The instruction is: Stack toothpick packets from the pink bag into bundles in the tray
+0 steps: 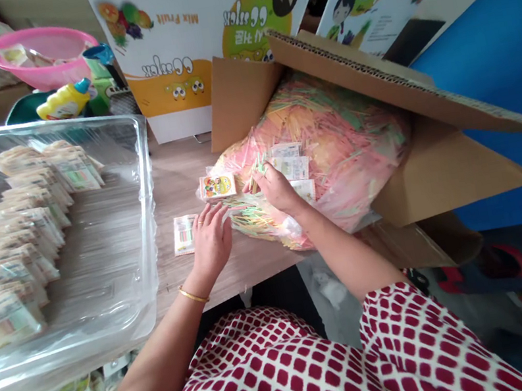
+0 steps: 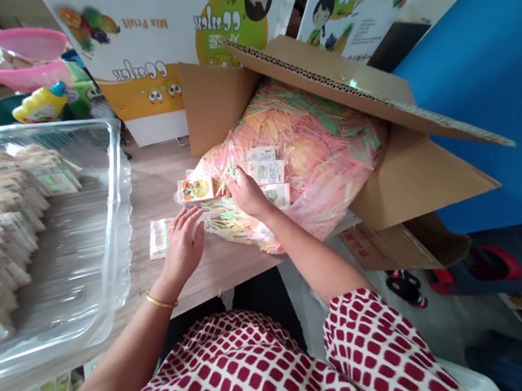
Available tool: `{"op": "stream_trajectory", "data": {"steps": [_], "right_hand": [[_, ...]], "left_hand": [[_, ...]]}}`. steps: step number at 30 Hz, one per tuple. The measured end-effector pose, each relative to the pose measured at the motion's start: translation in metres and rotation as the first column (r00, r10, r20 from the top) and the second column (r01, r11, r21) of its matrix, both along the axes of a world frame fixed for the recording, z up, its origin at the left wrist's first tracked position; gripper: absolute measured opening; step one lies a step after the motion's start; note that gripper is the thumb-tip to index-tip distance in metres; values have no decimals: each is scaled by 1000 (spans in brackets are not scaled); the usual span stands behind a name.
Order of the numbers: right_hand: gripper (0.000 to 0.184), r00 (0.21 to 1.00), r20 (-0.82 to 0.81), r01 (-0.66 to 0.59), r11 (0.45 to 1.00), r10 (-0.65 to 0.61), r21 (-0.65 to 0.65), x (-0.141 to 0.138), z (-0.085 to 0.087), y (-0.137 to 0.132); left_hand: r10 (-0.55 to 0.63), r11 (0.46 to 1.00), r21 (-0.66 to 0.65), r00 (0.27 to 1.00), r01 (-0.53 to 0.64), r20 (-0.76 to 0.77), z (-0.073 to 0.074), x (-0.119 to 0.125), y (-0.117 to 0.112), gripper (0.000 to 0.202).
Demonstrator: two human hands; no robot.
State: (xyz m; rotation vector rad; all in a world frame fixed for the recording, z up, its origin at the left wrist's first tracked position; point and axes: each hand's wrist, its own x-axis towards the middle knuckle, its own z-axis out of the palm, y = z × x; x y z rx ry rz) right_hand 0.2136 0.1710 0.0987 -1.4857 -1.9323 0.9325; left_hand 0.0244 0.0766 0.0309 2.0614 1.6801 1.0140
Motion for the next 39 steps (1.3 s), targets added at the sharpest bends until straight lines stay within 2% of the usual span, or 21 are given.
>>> {"op": "stream_trajectory", "data": {"steps": [3,6,8,11,13,15,17,19,20,22,24,26,29,34,35,37,39], "right_hand": [[30,964,-254,38,984,-81,-172,-3,3,0],[21,900,-402,44,951,-170,-305,-10,3,-5],[21,867,-460,22,937,-191,-348,-12,4,-10],[29,862,-484,-20,943,-151,-331,-1,11,-11],[35,895,-421,36,963,-150,-268,19,19,-5],[38,925,-306,186,971,-225,-152,47,29,5],[34,926,-150,353,935,-347,14,76,38,16],[28,884,83,441,878,-461,185,99,43,23],[28,835,208,464,855,-509,231,107,43,24],[33,734,423,483,846,-531,225,114,39,22],[37,697,535,477,866,-477,150,112,33,18],[33,709,562,436,891,-426,126,109,27,15],[28,701,572,389,901,-425,193,109,27,13],[35,605,584,366,841,-541,399,118,47,6],[35,619,559,356,832,-551,426,116,52,2],[34,727,486,295,860,-485,416,108,60,-9],[30,864,424,140,938,-272,318,90,64,-23]], "left_hand": [[-3,1000,-7,981,4,193,9,3,2,34],[-4,998,-62,943,26,333,13,8,-2,31],[-24,995,-79,931,57,364,11,11,-6,30],[-34,991,-110,931,80,364,2,9,-13,30],[-31,987,-137,934,85,356,-6,5,-18,30],[-20,985,-157,938,79,345,-13,1,-22,30],[-9,982,-175,938,74,346,-18,-2,-26,31],[2,977,-198,935,73,356,-21,-2,-29,31],[8,976,-208,934,72,358,-22,-1,-30,32],[17,973,-221,936,66,353,-22,0,-32,32],[19,974,-219,940,60,342,-21,2,-33,32],[12,976,-209,942,62,335,-20,2,-33,32],[8,975,-213,945,66,328,-19,0,-33,32],[48,975,-223,945,27,323,-13,-8,-34,33],[63,977,-212,941,9,331,-9,-8,-34,33],[97,983,-184,919,-28,381,2,-9,-34,36],[102,986,-163,881,-28,462,18,-9,-33,44]]}}
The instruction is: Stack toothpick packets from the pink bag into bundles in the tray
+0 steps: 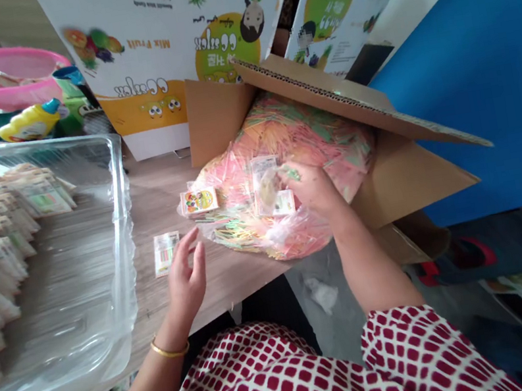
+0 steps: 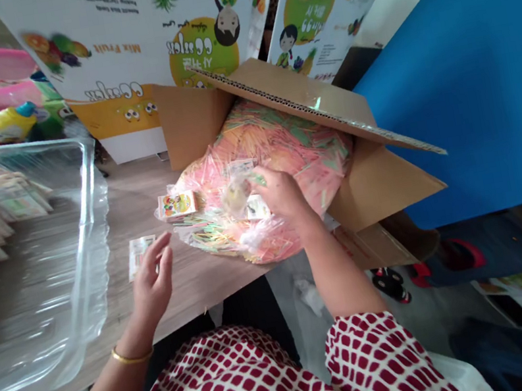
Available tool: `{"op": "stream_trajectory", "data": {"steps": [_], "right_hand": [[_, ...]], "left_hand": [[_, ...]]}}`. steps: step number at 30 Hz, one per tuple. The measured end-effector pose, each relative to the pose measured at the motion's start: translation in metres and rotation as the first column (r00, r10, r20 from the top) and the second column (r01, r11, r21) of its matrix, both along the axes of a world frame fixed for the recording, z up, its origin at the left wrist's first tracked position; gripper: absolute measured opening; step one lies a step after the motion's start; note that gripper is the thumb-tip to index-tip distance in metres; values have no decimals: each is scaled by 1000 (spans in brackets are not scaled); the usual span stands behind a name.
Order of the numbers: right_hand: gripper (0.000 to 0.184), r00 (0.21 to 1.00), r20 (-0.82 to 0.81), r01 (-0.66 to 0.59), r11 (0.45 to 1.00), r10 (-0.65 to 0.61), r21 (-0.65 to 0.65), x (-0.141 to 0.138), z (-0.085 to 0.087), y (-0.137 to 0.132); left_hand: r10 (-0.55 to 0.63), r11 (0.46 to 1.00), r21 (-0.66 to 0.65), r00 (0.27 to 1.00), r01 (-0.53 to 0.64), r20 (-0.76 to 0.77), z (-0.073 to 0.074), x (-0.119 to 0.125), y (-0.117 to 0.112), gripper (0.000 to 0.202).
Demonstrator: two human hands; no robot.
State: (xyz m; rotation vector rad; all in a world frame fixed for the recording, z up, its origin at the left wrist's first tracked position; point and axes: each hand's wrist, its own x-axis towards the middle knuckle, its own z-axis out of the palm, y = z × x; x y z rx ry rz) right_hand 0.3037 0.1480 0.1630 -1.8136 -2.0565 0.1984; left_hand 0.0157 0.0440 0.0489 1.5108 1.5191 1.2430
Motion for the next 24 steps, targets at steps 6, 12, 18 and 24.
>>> {"op": "stream_trajectory", "data": {"steps": [6,12,18,24], "right_hand": [[15,865,17,-468,817,502,-338,-67,-5,-36],[21,824,88,-501,792,559,-349,-85,-19,-40],[31,939,-237,-307,915,248,-263,-88,-40,-47],[23,886,-403,-350,903,232,-250,-94,-76,-52]], "left_hand": [[-378,876,-224,896,427,233,38,-2,5,49],[-420,757,-344,817,555,395,35,-7,1,48],[-51,811,-388,713,439,699,20,-3,6,40],[69,824,-343,522,451,850,19,1,6,34]]}}
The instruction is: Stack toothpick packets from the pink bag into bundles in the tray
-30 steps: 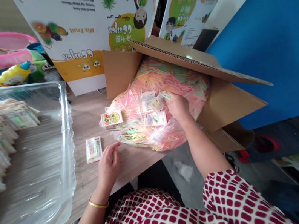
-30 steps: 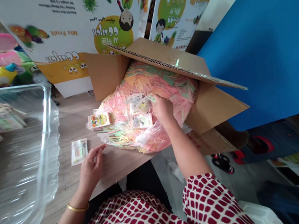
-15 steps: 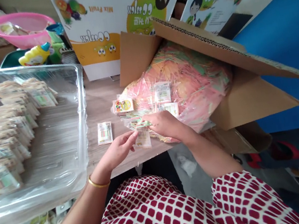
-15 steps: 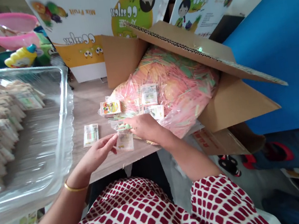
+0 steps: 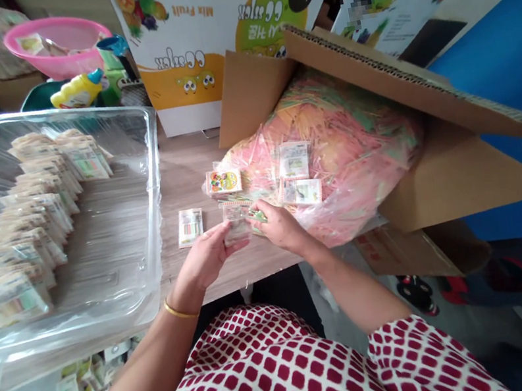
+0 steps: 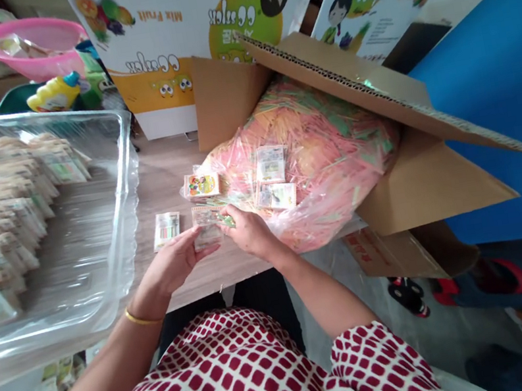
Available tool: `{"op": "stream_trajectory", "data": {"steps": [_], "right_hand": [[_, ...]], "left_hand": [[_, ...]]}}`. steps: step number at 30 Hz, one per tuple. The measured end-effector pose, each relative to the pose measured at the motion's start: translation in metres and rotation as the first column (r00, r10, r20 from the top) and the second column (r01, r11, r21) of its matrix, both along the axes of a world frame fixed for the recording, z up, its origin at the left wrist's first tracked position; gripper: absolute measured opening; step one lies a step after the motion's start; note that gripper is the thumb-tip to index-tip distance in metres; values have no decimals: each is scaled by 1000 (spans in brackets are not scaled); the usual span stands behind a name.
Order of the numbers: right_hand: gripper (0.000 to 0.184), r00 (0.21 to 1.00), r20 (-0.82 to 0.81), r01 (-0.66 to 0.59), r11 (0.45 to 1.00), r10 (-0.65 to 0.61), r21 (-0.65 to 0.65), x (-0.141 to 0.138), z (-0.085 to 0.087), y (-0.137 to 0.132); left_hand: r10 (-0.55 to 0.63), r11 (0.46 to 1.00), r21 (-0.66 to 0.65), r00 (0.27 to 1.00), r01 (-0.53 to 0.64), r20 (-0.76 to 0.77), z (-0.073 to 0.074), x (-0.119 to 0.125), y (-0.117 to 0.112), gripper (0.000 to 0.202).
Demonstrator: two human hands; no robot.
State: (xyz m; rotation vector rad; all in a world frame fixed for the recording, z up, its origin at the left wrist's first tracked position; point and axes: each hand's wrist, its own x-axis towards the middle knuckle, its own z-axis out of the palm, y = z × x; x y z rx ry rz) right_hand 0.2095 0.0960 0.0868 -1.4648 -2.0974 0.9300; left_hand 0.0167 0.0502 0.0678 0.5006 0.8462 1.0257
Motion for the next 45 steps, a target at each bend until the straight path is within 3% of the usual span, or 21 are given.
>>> {"op": "stream_trajectory", "data": {"steps": [5,9,15,19,22,24,27,30,33,39,45], "right_hand": [[23,982,-120,160,979,-144,129,1,4,-2],[22,991,-117,89,982,-70,167,-1,20,-10],[23,982,176,-92,987,69,128,-12,25,-8],[26,977,209,-50,995,30,90,-12,22,0],[18,998,48,-43,999,41,31,-8,21,3],[27,987,-154,-56,996,44,-74,-5,22,5],[50,871,-479,4,975,-113,-222,-7,26,11],[58,743,-623,160,969,-243,-188,-15,31,20],[65,788,-570,233,970,-232,-72,-26,34,25],[68,878,-454,194,980,-155,40,-37,27,19],[53,916,-382,124,992,-125,-27,-34,21,9]], "left_hand": [[160,987,33,975,-157,-153,-7,2,0,37],[250,968,82,939,-237,-236,-13,5,2,38],[221,972,129,942,-194,-253,-9,7,-3,31],[162,982,136,952,-131,-258,-3,7,-8,35],[191,978,130,946,-162,-262,-5,8,-8,37],[201,978,114,946,-177,-254,-8,8,-7,36],[186,981,89,959,-170,-214,-11,8,-5,34],[152,987,82,973,-140,-173,-11,9,-5,33],[141,988,92,974,-126,-180,-10,11,-7,34],[131,985,146,958,-95,-255,-13,8,-10,37],[141,982,158,950,-99,-279,-12,7,-9,36]]}}
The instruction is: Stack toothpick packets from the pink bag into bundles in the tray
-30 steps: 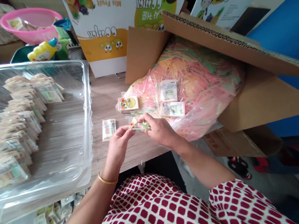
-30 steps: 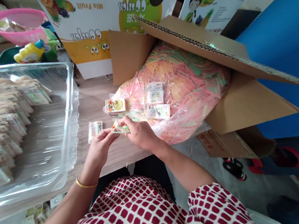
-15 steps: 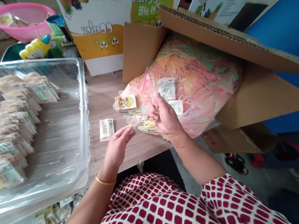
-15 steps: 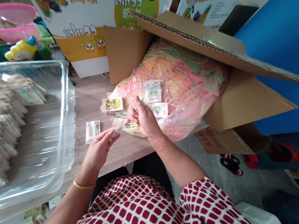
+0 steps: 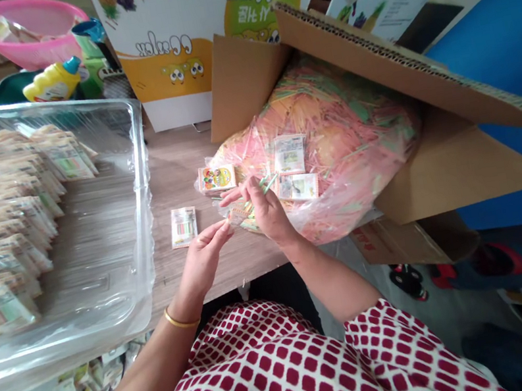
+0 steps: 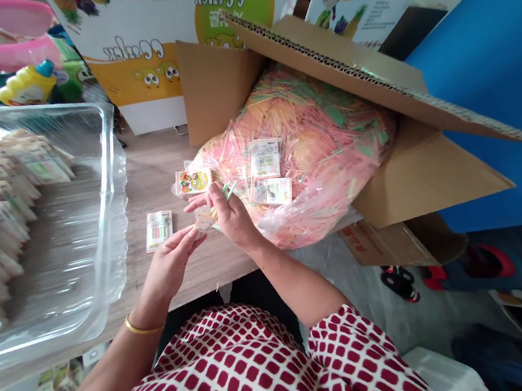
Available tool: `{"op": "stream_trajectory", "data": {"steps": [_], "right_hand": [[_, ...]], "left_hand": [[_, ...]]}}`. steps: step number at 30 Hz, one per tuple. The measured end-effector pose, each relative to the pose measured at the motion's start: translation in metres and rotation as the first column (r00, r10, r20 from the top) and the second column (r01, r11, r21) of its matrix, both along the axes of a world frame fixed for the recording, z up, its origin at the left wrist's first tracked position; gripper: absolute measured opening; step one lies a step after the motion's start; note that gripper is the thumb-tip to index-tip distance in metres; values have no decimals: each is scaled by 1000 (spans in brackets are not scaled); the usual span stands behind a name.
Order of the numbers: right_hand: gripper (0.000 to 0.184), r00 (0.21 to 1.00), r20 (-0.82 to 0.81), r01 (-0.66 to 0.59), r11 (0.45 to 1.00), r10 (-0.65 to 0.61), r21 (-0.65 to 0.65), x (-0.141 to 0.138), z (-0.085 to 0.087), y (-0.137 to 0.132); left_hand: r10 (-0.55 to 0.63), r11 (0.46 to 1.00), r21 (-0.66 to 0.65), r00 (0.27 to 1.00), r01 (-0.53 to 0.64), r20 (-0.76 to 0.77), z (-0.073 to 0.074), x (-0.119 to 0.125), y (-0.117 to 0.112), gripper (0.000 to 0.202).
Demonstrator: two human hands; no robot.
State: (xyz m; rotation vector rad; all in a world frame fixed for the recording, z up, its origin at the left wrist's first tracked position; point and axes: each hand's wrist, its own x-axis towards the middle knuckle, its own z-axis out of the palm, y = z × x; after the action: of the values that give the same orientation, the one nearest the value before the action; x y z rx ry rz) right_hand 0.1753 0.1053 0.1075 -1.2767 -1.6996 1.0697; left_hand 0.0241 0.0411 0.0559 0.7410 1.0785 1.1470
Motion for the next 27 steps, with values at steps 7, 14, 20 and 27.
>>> {"op": "stream_trajectory", "data": {"steps": [7,14,20,27], "right_hand": [[48,979,-44,-201,980,201,3,4,4,-1],[69,995,-52,87,996,-86,9,9,-11,16],[57,999,-20,36,999,-36,22,14,0,13],[54,986,-150,85,995,-76,55,10,1,10]], "left_hand": [[-64,998,-13,988,66,143,6,1,1,31],[-70,992,-88,976,90,205,2,2,5,34],[-48,995,-78,985,62,166,4,6,9,35],[-42,997,-60,994,49,104,2,6,8,36]]}}
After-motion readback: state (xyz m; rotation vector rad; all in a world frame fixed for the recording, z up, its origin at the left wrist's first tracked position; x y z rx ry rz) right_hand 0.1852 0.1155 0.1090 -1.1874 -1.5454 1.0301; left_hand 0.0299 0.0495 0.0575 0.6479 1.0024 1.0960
